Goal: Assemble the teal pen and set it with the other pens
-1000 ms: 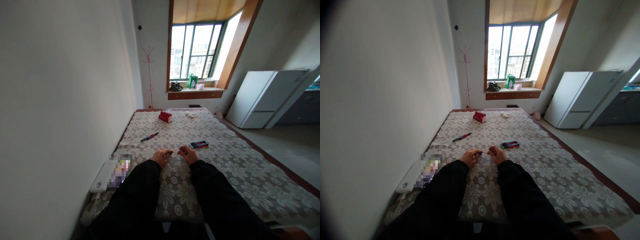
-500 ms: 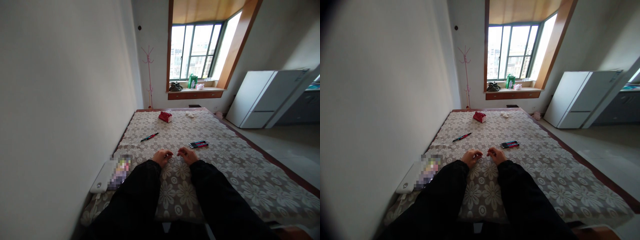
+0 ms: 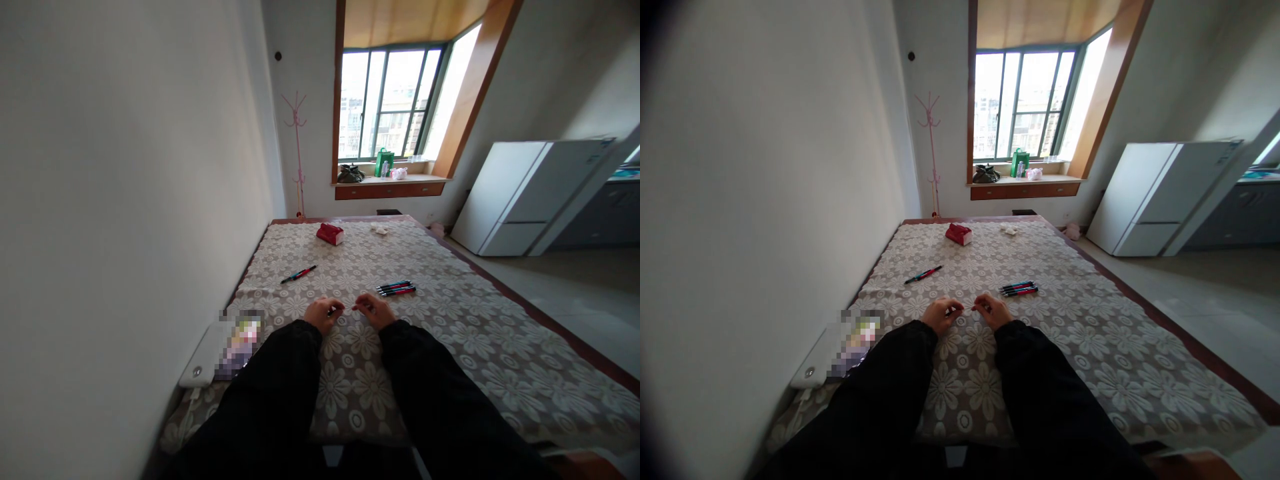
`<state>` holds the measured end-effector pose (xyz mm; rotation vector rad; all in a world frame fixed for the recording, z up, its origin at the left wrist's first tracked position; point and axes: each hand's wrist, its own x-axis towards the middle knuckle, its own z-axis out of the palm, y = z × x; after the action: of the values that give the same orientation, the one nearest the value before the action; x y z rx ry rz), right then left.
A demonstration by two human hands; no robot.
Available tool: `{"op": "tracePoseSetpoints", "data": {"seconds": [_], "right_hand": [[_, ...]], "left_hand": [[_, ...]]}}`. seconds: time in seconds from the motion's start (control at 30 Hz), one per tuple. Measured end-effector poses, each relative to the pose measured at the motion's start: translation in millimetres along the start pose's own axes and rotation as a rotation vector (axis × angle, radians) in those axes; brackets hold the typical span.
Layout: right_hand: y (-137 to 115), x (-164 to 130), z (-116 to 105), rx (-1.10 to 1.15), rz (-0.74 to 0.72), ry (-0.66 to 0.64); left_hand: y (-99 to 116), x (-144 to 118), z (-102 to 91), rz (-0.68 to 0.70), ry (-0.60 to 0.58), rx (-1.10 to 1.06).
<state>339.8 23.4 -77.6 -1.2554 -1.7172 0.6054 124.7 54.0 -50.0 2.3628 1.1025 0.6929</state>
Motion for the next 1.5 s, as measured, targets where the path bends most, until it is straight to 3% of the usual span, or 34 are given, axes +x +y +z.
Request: {"op": "tracePoseSetpoints", "data": {"seconds": [0.4, 0.6, 0.73, 0.93, 1.2, 1.5], "right_hand": [[-2, 0, -3, -0.002, 0.038, -0.138], [-3, 1, -2, -0.141, -0.009, -0.077], [1, 1, -1, -0.130, 0.010, -0.108], [-4, 0, -1, -0.223, -0.010, -0.092], [-6, 0, -1, -0.269, 0.007, -0.121], [-5, -1, 0, -0.268, -0.028, -0.179]], "left_hand": [[-2, 2, 0.2, 0.013, -0.027, -0.036], [-1, 3, 4.6, 0.064, -0.052, -0.171], [4, 1, 5.9, 0.054, -0.085, -0.200], [13, -3, 2.5, 0.166, -0.107, -0.118], [17, -3, 0.6, 0.128, -0.178, -0.029], [21, -5, 4.2, 0.149, -0.132, 0.052]]}}
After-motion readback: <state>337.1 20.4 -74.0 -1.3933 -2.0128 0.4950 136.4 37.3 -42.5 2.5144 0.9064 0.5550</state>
